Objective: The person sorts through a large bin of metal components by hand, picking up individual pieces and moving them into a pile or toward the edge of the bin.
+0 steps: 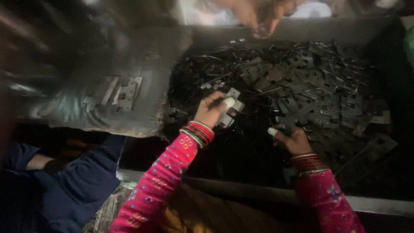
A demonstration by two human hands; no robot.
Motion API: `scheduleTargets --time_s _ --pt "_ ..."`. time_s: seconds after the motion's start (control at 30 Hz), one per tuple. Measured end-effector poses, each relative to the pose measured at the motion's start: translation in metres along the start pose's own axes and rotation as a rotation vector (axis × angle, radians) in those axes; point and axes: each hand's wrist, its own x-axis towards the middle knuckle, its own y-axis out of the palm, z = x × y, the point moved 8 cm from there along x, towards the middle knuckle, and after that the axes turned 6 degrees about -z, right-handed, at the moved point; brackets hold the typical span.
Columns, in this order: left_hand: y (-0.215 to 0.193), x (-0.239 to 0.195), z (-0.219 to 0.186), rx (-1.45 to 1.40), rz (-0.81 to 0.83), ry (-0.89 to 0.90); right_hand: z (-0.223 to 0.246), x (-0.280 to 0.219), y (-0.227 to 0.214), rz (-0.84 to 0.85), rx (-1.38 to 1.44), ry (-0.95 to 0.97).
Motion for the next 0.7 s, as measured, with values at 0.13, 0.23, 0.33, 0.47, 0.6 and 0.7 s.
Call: scheduleTargets --time_s 0.13,0.23,0.33,0.47,0.6,0.7 --pt "0.002 0.010 0.016 0.068 -0.021 0.045 -0.016 -0.008 0.034 0.006 -0.471 -0.008" --pt "0.009 0.008 0.022 0.267 0.003 0.319 -0.015 -0.020 0.109 0.194 -0.806 -0.356" --pt "0.011 0.003 0.028 0.400 -0.015 0.385 -0.025 -0.026 0.140 0.211 -0.970 -0.451" --pt "0.009 0.005 0.023 0.300 -0.018 0.297 -0.003 -0.011 0.081 0.013 -0.522 -0.322" --pt "0.011 0.002 0.016 0.108 -0.003 0.123 0.002 -0.011 -0.017 -0.185 0.036 0.023" --pt "0.024 -0.003 0.035 -0.150 0.058 -0.134 -0.017 -0.024 -0.040 -0.251 0.728 0.323"
